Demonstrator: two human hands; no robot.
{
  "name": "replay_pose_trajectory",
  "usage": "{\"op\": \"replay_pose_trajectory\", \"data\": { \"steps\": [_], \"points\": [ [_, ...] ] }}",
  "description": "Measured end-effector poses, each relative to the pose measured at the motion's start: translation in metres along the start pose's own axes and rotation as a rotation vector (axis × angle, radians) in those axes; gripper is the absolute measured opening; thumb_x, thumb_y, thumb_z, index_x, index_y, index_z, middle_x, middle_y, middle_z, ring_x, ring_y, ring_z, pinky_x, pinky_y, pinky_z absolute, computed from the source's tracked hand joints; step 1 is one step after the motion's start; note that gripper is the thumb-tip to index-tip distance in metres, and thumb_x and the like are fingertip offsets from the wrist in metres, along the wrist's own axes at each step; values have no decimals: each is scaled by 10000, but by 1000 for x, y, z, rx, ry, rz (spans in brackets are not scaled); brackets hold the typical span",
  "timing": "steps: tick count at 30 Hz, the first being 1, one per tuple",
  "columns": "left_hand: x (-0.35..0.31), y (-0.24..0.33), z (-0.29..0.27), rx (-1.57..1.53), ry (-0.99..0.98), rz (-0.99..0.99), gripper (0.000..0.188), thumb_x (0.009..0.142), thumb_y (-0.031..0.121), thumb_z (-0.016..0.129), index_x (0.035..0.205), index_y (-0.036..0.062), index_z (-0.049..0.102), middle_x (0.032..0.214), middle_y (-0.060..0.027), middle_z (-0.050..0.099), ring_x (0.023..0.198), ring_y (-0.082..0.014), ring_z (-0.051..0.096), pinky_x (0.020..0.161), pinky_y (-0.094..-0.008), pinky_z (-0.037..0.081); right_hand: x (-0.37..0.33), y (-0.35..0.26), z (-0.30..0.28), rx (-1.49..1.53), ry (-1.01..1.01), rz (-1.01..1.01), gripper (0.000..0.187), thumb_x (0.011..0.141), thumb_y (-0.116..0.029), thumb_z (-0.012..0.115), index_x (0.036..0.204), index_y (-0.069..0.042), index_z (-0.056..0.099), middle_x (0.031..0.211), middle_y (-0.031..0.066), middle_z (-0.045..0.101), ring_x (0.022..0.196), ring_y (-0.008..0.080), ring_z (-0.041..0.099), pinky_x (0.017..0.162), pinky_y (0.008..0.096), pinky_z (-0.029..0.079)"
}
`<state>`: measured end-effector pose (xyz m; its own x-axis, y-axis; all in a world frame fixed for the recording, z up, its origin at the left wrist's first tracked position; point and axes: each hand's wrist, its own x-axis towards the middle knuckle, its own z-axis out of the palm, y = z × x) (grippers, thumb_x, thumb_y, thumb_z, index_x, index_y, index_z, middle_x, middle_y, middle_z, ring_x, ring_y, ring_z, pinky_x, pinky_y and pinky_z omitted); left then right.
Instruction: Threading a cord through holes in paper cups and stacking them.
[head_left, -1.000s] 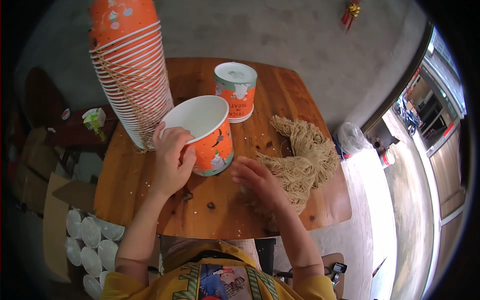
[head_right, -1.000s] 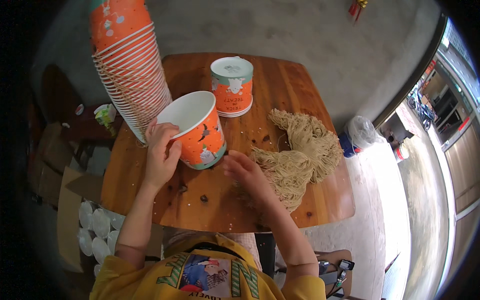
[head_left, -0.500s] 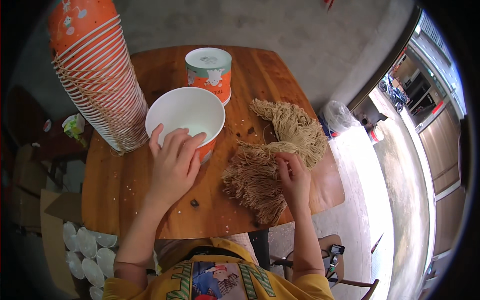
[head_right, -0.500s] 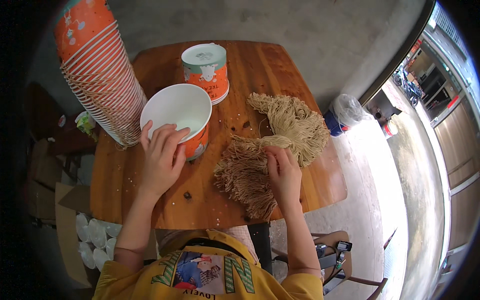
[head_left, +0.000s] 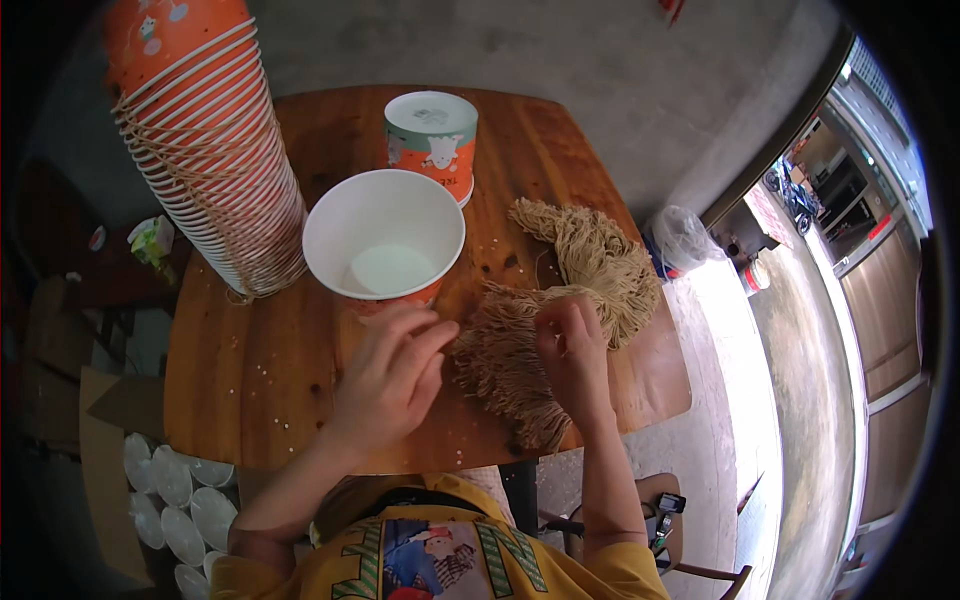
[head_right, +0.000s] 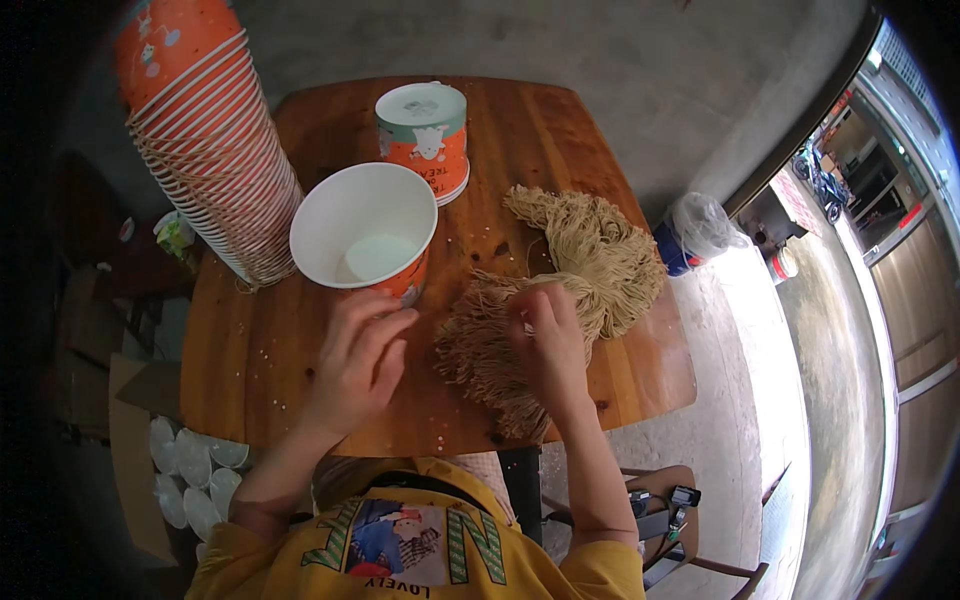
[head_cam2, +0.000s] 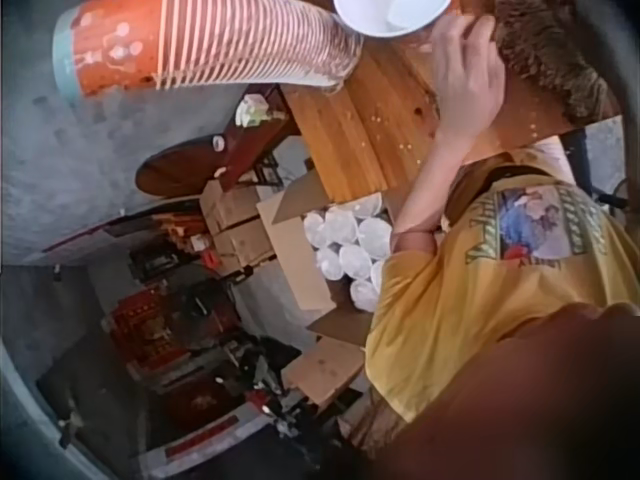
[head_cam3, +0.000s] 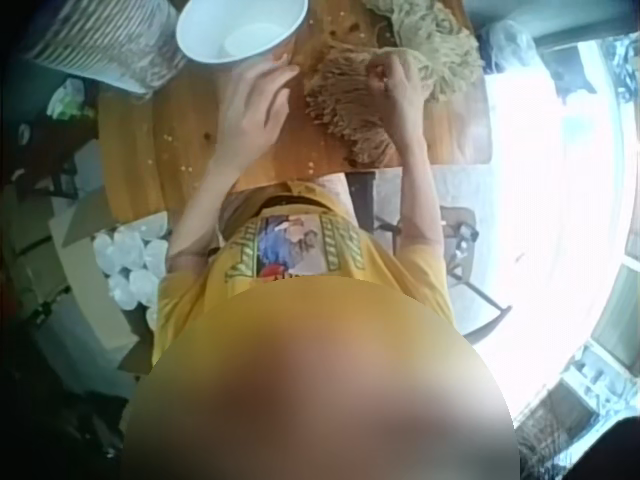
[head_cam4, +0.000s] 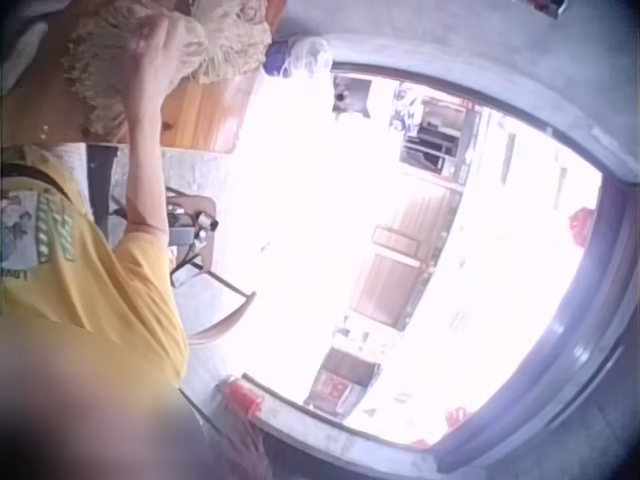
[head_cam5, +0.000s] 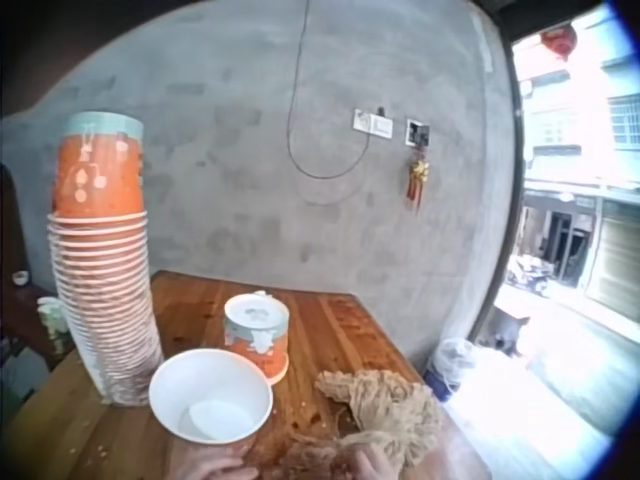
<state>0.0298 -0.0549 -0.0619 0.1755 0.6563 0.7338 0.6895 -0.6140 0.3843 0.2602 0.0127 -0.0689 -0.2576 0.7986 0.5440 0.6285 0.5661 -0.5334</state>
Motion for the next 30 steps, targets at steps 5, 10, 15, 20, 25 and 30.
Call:
{"op": "replay_pose_trajectory", "data": {
  "steps": [5, 10, 15, 20, 25, 30],
  "points": [
    [12, 19, 15, -362, -77, -104, 539, 837, -9, 638, 1338, 25, 443, 1251, -179, 539, 1111, -357, 555, 951, -434, 457, 2, -34, 3, 222, -45, -86, 152, 840, 55, 593, 959, -13, 528, 938, 141, 552, 858, 324, 569, 732, 379, 483],
    [1, 24, 17, -731, -162, -428, 414, 930, 36, 575, 1320, 0, 443, 1197, -184, 562, 1022, -268, 616, 873, -348, 493, -7, -62, 0, 265, -139, -107, 158, 847, 29, 617, 972, -27, 537, 940, 135, 557, 826, 325, 601, 681, 387, 502],
    [-28, 18, -7, -713, -202, -654, 168, 981, 74, 524, 1134, 10, 553, 926, -68, 625, 851, -120, 615, 747, -259, 488, -14, -74, 12, 184, -203, -335, 162, 810, 59, 648, 927, -22, 570, 873, 99, 594, 727, 263, 625, 610, 343, 508],
    [-66, 16, -28, -825, 34, -757, 163, 977, 2, 468, 1129, 51, 501, 903, -12, 540, 743, -56, 533, 637, -216, 442, -13, -100, 34, 219, -270, -451, 211, 789, -10, 686, 972, -39, 583, 870, 102, 577, 729, 280, 622, 595, 358, 519],
    [-82, 30, -56, -644, 232, -652, 273, 948, -13, 496, 1210, 28, 433, 1053, -35, 528, 887, -75, 522, 795, -222, 436, -6, -129, 66, 401, -255, -522, 243, 802, -59, 672, 1022, -47, 570, 853, 95, 554, 771, 272, 618, 597, 353, 518],
    [-115, 17, -70, -387, 569, -747, 111, 998, 99, 479, 1059, 12, 509, 960, -18, 520, 852, -76, 468, 783, -220, 398, -9, -161, 99, 482, -300, -538, 245, 764, -70, 618, 992, -36, 534, 866, 96, 508, 783, 281, 616, 594, 366, 532]
  ]
}}
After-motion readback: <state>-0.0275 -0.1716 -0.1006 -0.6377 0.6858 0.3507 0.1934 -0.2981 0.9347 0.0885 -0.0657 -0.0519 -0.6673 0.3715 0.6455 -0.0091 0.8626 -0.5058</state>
